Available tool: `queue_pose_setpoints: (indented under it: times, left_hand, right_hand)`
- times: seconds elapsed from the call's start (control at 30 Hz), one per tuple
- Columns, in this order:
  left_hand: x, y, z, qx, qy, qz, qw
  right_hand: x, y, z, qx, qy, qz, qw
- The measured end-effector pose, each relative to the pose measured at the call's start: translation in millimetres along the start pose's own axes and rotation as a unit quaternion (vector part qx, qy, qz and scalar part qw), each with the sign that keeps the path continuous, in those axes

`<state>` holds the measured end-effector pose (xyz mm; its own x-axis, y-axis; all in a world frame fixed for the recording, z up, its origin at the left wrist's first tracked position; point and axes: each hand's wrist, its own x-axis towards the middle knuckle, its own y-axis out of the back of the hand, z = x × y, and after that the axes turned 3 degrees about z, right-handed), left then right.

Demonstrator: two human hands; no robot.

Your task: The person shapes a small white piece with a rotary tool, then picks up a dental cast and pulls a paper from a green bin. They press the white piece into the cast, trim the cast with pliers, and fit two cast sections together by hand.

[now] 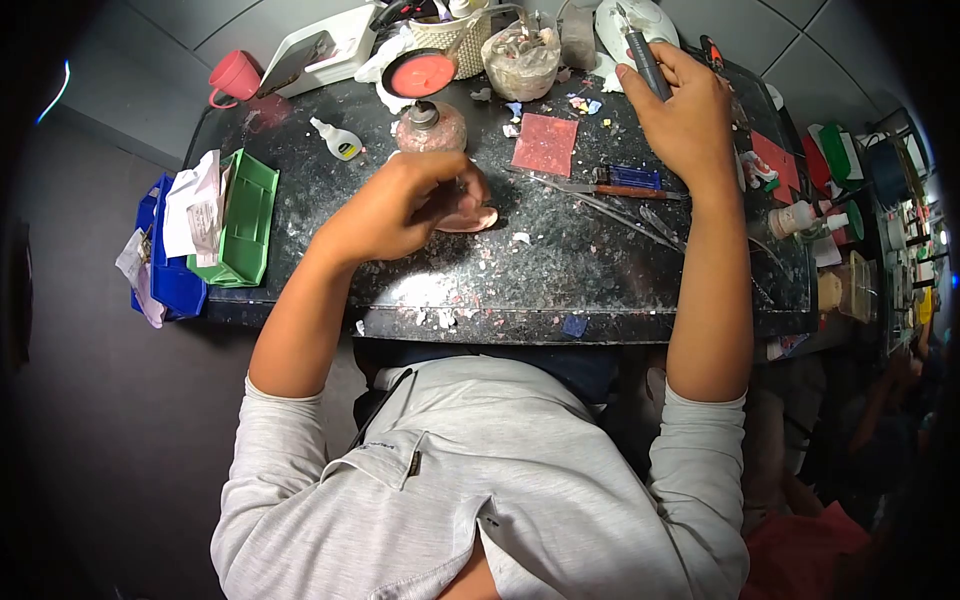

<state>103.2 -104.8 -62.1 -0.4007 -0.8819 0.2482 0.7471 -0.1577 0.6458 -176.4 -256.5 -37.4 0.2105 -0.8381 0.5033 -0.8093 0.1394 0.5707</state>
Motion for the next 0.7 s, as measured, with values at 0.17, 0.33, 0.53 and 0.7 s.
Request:
queue_pose_setpoints:
  times: [0.17, 0.33, 0.53, 0.7]
  left_hand:
    - [2, -13, 6, -0.356, 0.079, 0.130, 0.922]
    - [6, -8, 2, -0.352, 0.116, 0.166, 0.914]
    - [5, -13, 0, -0.371, 0.103, 0.177, 0.906]
    - [8, -15, -10, -0.335, 0.047, 0.190, 0.922]
  right_hand:
    - [-8, 0, -21, 0.085, -0.044, -0.033, 0.995]
    - [-15, 0, -41, 0.201, -0.092, -0.146, 0.964]
    - [-28, -10, -58, 0.255, -0.076, -0.197, 0.944]
    - [-30, -6, -62, 0.326, -0.080, -0.248, 0.909]
